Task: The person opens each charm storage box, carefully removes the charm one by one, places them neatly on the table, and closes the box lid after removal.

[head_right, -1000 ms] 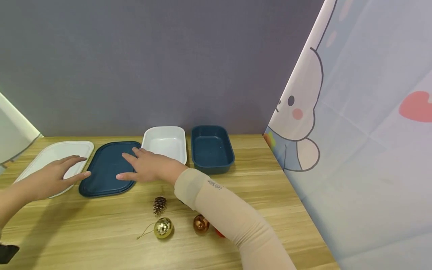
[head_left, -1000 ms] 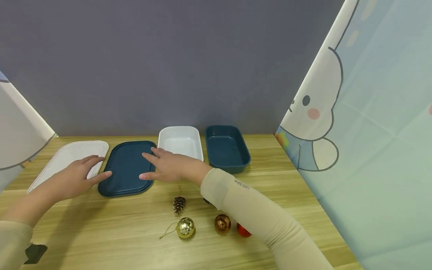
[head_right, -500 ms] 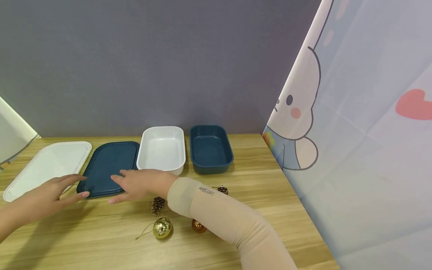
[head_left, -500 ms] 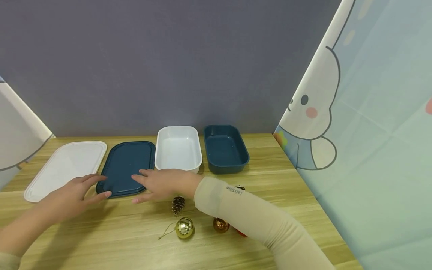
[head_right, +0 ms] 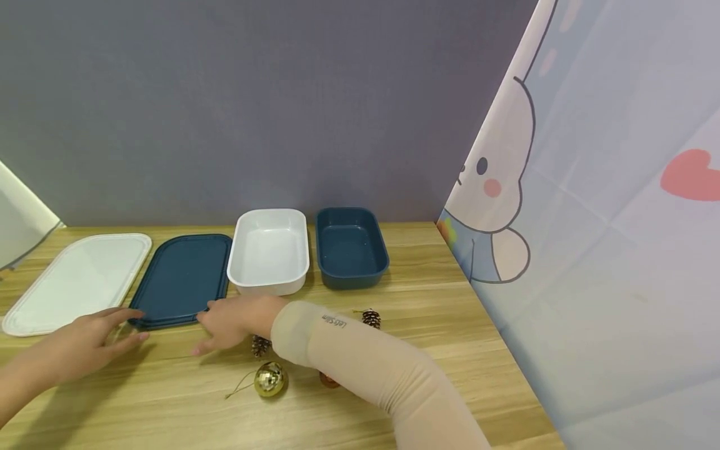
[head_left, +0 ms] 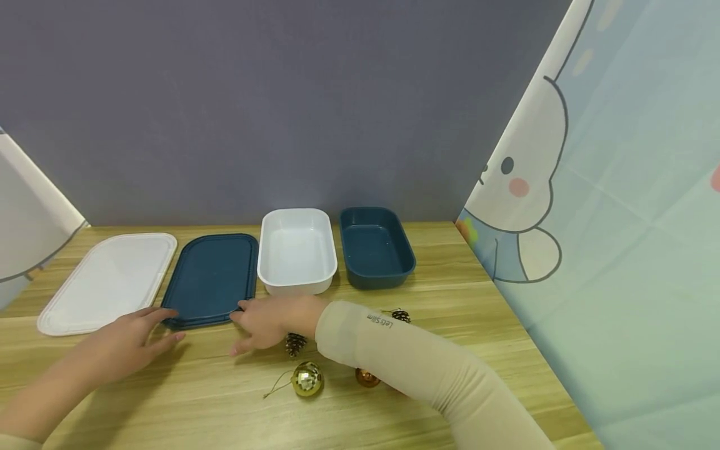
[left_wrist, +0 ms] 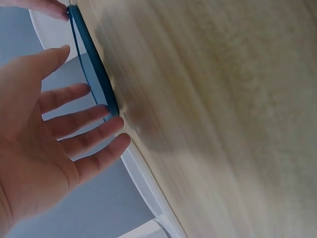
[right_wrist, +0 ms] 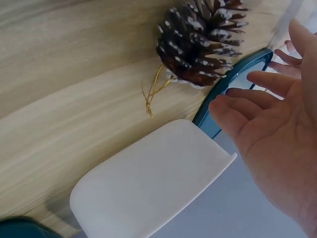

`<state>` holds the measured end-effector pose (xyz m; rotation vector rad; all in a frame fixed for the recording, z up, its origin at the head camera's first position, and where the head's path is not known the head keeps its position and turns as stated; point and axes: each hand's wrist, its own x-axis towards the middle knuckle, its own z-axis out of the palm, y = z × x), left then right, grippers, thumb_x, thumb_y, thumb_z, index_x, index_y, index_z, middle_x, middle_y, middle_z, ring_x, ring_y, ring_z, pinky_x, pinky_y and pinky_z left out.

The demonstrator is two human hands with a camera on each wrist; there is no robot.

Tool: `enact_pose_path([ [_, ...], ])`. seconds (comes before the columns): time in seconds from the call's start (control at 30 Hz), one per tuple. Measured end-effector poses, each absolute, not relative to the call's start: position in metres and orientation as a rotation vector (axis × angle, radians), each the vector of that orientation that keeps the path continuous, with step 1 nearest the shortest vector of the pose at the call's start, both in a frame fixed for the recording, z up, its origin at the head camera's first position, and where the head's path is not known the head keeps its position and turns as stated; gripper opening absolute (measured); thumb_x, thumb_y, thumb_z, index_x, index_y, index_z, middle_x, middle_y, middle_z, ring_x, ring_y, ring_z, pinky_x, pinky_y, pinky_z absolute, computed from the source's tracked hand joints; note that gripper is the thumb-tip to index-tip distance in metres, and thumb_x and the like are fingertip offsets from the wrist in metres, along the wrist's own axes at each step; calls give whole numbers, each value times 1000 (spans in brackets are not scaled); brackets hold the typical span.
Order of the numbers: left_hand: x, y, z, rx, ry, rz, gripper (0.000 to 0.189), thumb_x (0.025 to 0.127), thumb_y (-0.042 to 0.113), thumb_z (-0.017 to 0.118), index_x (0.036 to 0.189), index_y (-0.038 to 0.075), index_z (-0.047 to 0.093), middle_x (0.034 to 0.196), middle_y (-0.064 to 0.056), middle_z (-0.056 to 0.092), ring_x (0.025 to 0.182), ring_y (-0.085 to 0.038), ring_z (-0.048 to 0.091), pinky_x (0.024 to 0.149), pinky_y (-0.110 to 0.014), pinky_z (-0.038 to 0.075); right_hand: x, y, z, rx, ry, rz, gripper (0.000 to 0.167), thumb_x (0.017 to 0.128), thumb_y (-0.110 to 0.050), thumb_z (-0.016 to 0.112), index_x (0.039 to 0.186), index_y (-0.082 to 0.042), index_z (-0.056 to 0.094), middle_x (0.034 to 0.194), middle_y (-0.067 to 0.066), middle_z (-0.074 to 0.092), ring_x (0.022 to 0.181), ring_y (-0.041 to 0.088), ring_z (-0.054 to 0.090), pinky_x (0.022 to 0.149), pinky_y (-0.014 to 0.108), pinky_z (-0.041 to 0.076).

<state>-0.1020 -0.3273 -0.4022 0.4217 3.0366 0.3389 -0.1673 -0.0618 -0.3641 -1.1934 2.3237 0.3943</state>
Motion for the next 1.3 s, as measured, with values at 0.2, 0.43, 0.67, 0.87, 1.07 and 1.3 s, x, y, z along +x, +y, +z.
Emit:
enact_pose_path([
  [0.2,-98,-326,-405,462,3089,360,43,101,35,75,114,-6,74,114,-25,72,101,-43,73,83,-59,60,-165,-62,-364,-1180,2322,401,75,105,-74,39,163,-27,44,178,-9,20,167,7,15,133,21,18],
  [0.43,-94,-328,-404,465,3105,383,29,99,25,76,108,-2,77,108,-22,73,91,-34,72,76,-55,61,-166,-59,-364,-1236,2337,301,49,109,-61,49,88,-24,73,133,-8,68,121,6,65,109,19,48],
  [0.67,-97,-333,-406,420,3054,450,22,101,27,74,106,5,77,102,-11,75,91,-30,71,73,-50,59,-166,-57,-364,-1259,2339,248,55,111,-55,50,68,-21,60,119,-5,76,112,6,68,101,16,51],
  [0.87,-108,-334,-408,316,3041,520,21,102,24,72,98,4,74,84,-8,71,77,-26,66,67,-45,55,-162,-60,-366,-1207,2423,354,45,110,-57,48,103,-25,78,159,-10,55,160,14,37,129,25,32],
  [1.07,-115,-330,-407,137,2943,567,65,105,31,68,128,-27,48,85,-7,72,70,-19,58,63,-38,49,-157,-65,-371,-1158,2502,378,39,109,-55,51,108,-27,78,151,-9,62,145,11,53,122,22,40],
  [1.3,-122,-329,-404,-9,2853,570,87,104,42,65,135,-35,40,112,-35,74,103,-59,67,82,-61,57,-156,-66,-376,-1159,2524,347,37,111,-50,50,99,-27,76,140,-11,67,136,8,60,123,23,37],
])
